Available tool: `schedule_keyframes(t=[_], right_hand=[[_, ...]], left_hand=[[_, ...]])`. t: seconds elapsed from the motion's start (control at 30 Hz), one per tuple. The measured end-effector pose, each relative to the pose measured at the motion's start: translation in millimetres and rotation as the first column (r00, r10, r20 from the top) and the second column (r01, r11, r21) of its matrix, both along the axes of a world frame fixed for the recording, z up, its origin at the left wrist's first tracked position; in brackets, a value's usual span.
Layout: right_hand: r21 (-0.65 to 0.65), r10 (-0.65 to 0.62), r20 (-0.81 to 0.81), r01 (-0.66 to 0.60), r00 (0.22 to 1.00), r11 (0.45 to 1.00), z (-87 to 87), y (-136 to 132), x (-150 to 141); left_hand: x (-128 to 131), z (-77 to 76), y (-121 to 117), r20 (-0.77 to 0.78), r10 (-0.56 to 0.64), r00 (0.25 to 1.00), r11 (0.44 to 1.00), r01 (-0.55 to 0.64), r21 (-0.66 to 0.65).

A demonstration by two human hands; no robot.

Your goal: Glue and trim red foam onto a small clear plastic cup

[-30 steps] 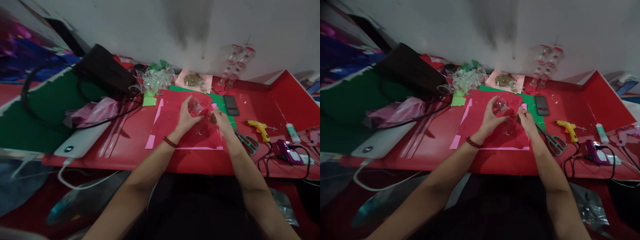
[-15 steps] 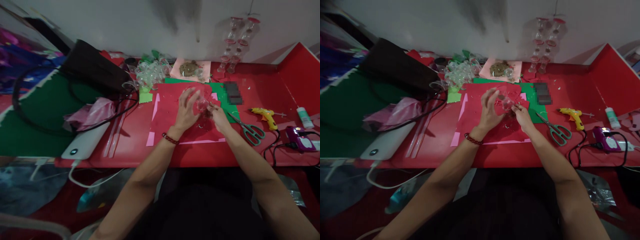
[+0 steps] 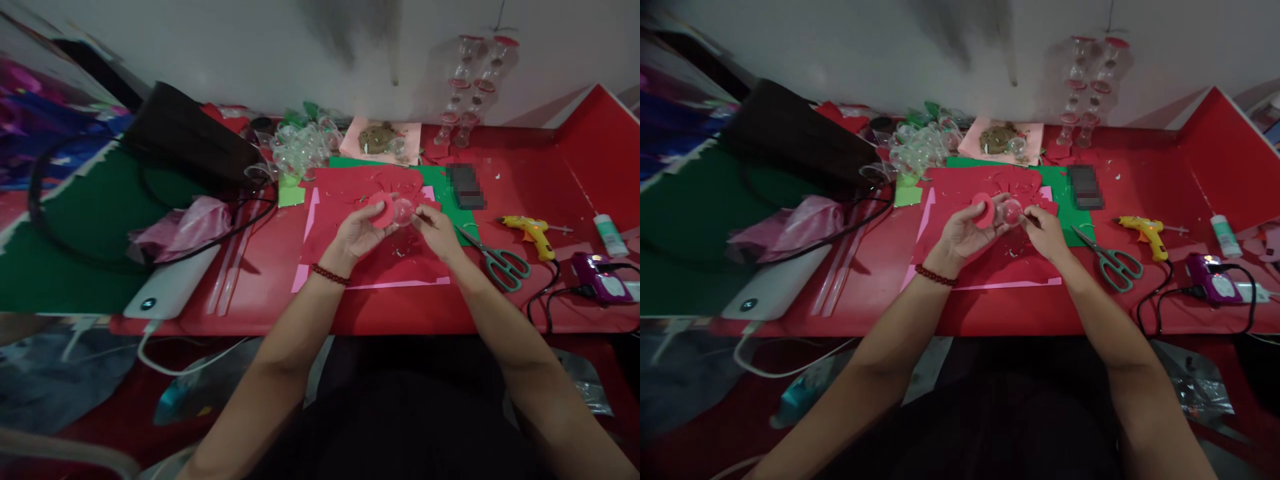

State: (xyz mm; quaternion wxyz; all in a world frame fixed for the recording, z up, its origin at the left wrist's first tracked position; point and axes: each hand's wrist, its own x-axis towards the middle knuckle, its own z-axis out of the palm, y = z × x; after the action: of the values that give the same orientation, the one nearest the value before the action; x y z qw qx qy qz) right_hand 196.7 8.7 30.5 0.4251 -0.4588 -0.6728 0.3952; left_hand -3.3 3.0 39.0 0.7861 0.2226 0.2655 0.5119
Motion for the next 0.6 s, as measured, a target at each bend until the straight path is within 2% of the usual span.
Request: schedule_keyframes(t=[0.17,0.23,0.3,0.4,0.5,0.53,0.6], right_hand=[[0.051,-0.079,0.029,0.077,0.996,0.996,4.6,2.8,0.2],[0.064,-0.106,0.1,0.1,0.989,0.993,11.3,1.0,11.4],[0.081,-0.142,0.223,0.127,0.964,0.989,17.9,-7.0,36.1],[0.149,-0.258,0.432,0.214,0.864,0.965,18.3,-31.0,94.1],[0.271,-0.423,0.622,0.326,0.659,0.906,5.0,-58.6,153.0],[0.284,-0.435,0.678,0.334,0.592,0.899,-0.6,-66.1,167.6],[0.285,-0.406,0.738,0.297,0.539,0.911,-10.4,-77.3,186.7]], left_hand=[[0.2,-6.4,-0.3,-0.018,-0.043,0.999,0.997,0.044,0.064],[1.2,-6.4,-0.3,-0.001,-0.028,1.0,0.997,0.028,0.071],[2.1,-5.0,0.5,0.044,0.021,0.999,0.998,-0.023,0.061],[2.3,-2.1,3.3,0.116,0.103,0.988,0.995,-0.104,0.002],[1.9,-0.7,6.9,0.149,0.137,0.979,0.99,-0.13,-0.056],[1.9,-0.7,7.8,0.152,0.145,0.978,0.988,-0.136,-0.069],[2.0,-1.2,8.8,0.146,0.161,0.976,0.986,-0.152,-0.071]])
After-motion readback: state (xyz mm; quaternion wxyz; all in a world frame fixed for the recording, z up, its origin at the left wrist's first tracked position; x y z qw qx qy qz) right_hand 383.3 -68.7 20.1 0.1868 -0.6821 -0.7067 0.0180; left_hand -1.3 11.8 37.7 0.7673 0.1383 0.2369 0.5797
